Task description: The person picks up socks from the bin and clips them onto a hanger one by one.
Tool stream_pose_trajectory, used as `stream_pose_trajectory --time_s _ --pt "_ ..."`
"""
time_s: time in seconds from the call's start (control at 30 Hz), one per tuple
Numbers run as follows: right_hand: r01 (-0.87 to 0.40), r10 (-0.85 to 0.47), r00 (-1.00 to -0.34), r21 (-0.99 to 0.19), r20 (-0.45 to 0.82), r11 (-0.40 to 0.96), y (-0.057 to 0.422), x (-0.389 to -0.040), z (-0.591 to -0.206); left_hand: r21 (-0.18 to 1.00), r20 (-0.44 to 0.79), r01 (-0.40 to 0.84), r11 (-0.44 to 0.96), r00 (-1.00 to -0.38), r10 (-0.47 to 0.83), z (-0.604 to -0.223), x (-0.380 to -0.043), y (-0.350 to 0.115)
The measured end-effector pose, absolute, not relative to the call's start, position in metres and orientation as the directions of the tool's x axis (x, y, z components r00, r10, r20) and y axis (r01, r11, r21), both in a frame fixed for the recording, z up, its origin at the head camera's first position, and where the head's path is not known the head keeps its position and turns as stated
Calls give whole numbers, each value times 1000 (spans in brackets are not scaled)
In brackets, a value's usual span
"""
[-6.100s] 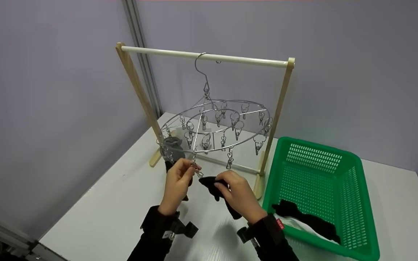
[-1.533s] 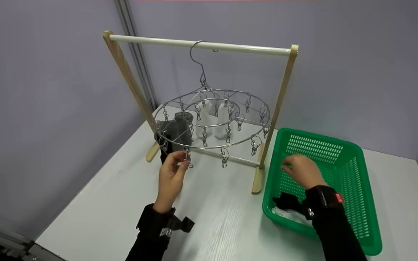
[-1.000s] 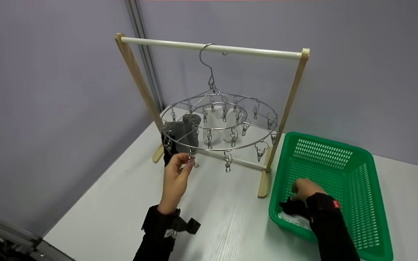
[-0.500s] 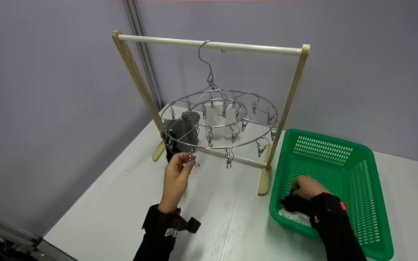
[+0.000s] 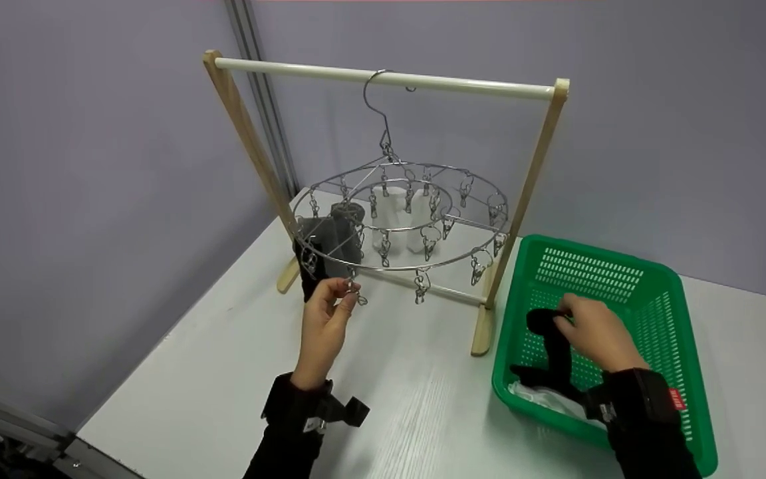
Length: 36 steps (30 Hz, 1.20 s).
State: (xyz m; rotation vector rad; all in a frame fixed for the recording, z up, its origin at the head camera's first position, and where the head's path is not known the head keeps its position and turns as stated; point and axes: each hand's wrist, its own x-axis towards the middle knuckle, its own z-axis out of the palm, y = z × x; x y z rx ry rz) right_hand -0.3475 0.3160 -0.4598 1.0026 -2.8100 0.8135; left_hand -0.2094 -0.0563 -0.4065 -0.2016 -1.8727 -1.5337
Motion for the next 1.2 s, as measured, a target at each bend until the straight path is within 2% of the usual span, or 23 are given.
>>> stream_pose_trajectory --time_s 0.17,0.23,0.27,0.33,0.47,0.5,0.57,0.7,0.73,0.77,0.83,0.93,0.97,1.07,1.17,1.2 --pt "-567 -443 -820 -402 363 719 282 -314 -428 811 581 508 291 -756 -301 -407 -208 -58" --pt "-583 -400 -791 -374 464 721 270 -305 -422 818 570 497 288 -764 -302 -406 -208 -57" --pt "-615 -395 -768 -411 504 673 274 -310 -432 821 567 495 284 -766 -303 -406 -207 -57" --pt "-646 -370 -735 -421 569 636 265 -301 -425 821 568 502 271 -766 -302 -405 -207 -56" --pt "-720 -360 -648 -385 672 577 248 -286 -412 811 584 538 227 -759 -287 -406 -209 -56" --pt "-720 -351 -625 -342 697 604 234 -272 -397 808 589 547 220 -757 -282 -408 -210 -56" --pt "-777 -355 -548 -303 758 552 225 -268 -396 772 636 596 220 -720 -279 -444 -234 -59" --pt "-852 -387 -432 -228 815 471 205 -257 -395 786 618 584 205 -734 -281 -451 -238 -58" --pt "-865 -400 -408 -207 821 457 200 -254 -396 759 650 612 222 -705 -281 -471 -252 -58" --pt "-873 -412 -392 -191 823 448 194 -251 -397 768 640 601 221 -714 -282 -477 -256 -58" --pt "-880 -436 -375 -167 818 444 181 -244 -400 782 623 585 215 -726 -291 -521 -283 -59" --pt "-903 -460 -347 -159 817 398 162 -237 -408 738 674 637 221 -680 -290 -596 -330 -63" --pt "-907 -467 -350 -169 812 386 157 -236 -411 774 633 598 210 -714 -300 -580 -319 -61" --pt "-916 -492 -359 -198 793 350 142 -235 -421 756 652 624 195 -700 -292 -533 -290 -59" --pt "-916 -505 -377 -235 777 324 129 -235 -429 785 617 598 159 -733 -287 -459 -242 -55" --pt "-917 -506 -381 -244 774 316 126 -236 -432 781 621 608 141 -732 -281 -452 -237 -55"
